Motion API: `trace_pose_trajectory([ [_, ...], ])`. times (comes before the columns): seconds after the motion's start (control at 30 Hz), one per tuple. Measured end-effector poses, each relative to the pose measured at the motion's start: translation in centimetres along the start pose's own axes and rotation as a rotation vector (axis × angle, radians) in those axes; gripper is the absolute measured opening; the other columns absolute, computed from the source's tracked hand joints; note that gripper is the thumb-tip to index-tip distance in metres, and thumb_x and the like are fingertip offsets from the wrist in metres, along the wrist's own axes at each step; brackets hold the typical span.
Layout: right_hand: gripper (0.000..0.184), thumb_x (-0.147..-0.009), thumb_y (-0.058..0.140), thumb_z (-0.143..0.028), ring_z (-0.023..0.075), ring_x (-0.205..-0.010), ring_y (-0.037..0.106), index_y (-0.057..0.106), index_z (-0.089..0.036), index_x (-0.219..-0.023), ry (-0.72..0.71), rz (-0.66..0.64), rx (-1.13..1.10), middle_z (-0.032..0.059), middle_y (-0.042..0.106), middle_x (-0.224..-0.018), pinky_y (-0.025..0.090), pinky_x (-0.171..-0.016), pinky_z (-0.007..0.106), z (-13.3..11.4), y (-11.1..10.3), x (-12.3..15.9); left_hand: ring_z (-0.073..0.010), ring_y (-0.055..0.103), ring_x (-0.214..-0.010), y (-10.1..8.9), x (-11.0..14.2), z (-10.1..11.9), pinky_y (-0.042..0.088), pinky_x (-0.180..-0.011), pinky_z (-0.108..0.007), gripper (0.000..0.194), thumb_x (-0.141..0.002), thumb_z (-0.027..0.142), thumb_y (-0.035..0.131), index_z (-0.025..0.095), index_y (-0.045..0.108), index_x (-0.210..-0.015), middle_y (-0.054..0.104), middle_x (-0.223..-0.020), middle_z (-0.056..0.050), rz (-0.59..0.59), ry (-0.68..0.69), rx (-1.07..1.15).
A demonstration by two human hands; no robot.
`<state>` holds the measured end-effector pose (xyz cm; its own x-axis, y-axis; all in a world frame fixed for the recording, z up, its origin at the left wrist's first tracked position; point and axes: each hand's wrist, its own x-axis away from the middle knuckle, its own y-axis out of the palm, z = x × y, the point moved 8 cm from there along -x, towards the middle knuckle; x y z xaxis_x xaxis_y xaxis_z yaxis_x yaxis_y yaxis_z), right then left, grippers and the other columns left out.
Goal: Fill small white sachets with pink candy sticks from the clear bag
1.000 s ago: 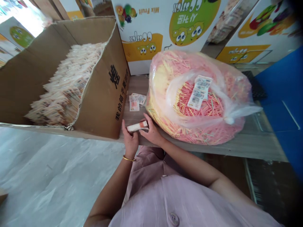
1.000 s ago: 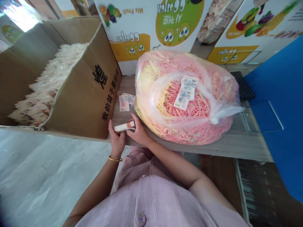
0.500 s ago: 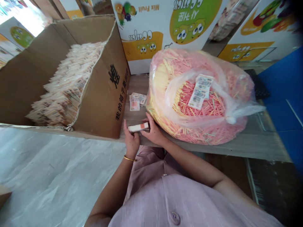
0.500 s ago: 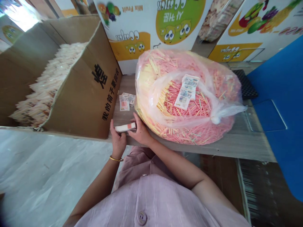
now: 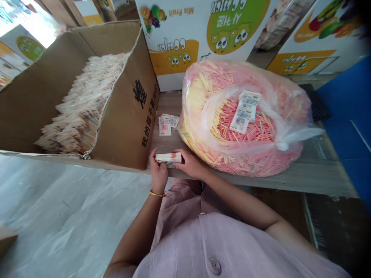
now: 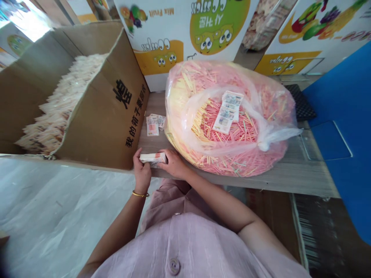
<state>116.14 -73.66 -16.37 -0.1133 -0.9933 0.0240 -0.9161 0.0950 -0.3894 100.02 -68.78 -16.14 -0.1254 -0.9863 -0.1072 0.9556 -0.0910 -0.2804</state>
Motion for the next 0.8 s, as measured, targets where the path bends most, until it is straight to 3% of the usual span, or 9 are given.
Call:
trace_pose_trajectory([
  [0.1,0.036,-0.089,0.073,-0.027,0.0215,-0.103,0.066,0.063,-0.013,-0.12,0.078,-0.071,0.019,0.0103,0.072,-0.116,0.049,-0.093,0.034,-0.2,0.5,0.3,-0.0228,0.063,-0.116,0.0,0.2,-0.3,0.047,-0.111,-0.039,0.062,-0.077,0.01,0.049,0.016,0.053,-0.138,0.063,-0.131,-0.012,-0.028,-0.038,0.01],
  [0.17,0.025,-0.092,0.071,-0.03,0.0219,-0.099,0.067,0.066,-0.014,-0.11,0.092,-0.097,0.127,0.0102,0.074,-0.109,0.048,-0.09,0.033,-0.8,0.4,0.4,-0.0237,0.062,-0.12,0.0,0.3,-0.4,0.046,-0.113,-0.04,0.061,-0.077,0.011,0.051,0.015,0.054,-0.138,0.061,-0.134,-0.014,-0.027,-0.034,-0.009],
  [0.27,0.025,-0.094,0.068,-0.034,0.0243,-0.097,0.068,0.067,-0.014,-0.109,0.146,-0.08,0.262,0.0125,0.075,-0.105,0.048,-0.088,0.034,-1.8,-0.5,0.7,-0.0266,0.057,-0.131,-0.6,0.4,-0.1,0.042,-0.117,-0.044,0.072,-0.081,0.016,0.057,0.013,0.041,-0.151,0.055,-0.143,-0.019,0.025,-0.007,-0.012],
  [0.33,0.027,-0.097,0.064,-0.038,0.0226,-0.09,0.069,0.066,-0.015,-0.112,0.171,-0.075,0.177,0.0115,0.075,-0.104,0.049,-0.083,0.033,-2.7,-1.3,1.0,-0.0275,0.057,-0.131,-1.6,0.8,0.4,0.043,-0.117,-0.046,0.074,-0.086,0.023,0.06,0.014,0.034,-0.155,0.055,-0.143,-0.02,0.085,0.013,0.047],
  [0.43,0.029,-0.104,0.049,-0.041,0.0175,-0.073,0.068,0.065,-0.019,-0.115,0.173,-0.229,-0.094,0.0063,0.075,-0.097,0.051,-0.072,0.029,-4.1,-1.1,1.3,-0.0264,0.058,-0.131,-4.0,2.1,1.8,0.044,-0.117,-0.045,0.061,-0.093,0.031,0.059,0.02,0.041,-0.151,0.057,-0.142,-0.017,0.18,0.095,0.133],
  [0.53,0.022,-0.102,0.054,-0.034,0.0216,-0.074,0.069,0.067,-0.016,-0.103,0.284,-0.243,0.059,0.0087,0.073,-0.086,0.051,-0.072,0.032,-3.8,-1.6,1.5,-0.0243,0.059,-0.13,-6.3,4.1,2.7,0.046,-0.114,-0.043,0.049,-0.095,0.025,0.055,0.024,0.05,-0.143,0.059,-0.14,-0.014,0.228,0.152,0.127],
  [0.63,0.016,-0.097,0.062,-0.031,0.0234,-0.079,0.069,0.067,-0.015,-0.1,0.259,-0.142,0.155,0.0106,0.073,-0.089,0.049,-0.074,0.033,-4.3,-2.4,1.2,-0.0222,0.062,-0.123,-7.6,5.7,1.7,0.048,-0.11,-0.041,0.038,-0.093,0.019,0.052,0.023,0.06,-0.13,0.063,-0.13,-0.01,0.239,0.096,0.083],
  [0.73,0.023,-0.102,0.056,-0.039,0.0171,-0.069,0.065,0.066,-0.019,-0.108,0.083,-0.344,-0.062,0.0044,0.073,-0.09,0.05,-0.068,0.029,-6.1,-0.5,1.3,-0.0196,0.066,-0.107,-8.3,6.2,-0.5,0.051,-0.102,-0.038,0.025,-0.089,0.02,0.054,0.022,0.065,-0.111,0.068,-0.113,-0.006,0.265,-0.042,0.094],
  [0.8,0.019,-0.101,0.057,-0.035,0.0178,-0.07,0.065,0.066,-0.018,-0.104,0.1,-0.353,-0.026,0.0043,0.072,-0.086,0.049,-0.068,0.029,-5.9,-0.2,1.2,-0.0178,0.065,-0.093,-8.4,6.1,-2.0,0.052,-0.094,-0.035,0.013,-0.085,0.021,0.055,0.021,0.064,-0.095,0.068,-0.096,-0.003,0.265,-0.135,0.126],
])
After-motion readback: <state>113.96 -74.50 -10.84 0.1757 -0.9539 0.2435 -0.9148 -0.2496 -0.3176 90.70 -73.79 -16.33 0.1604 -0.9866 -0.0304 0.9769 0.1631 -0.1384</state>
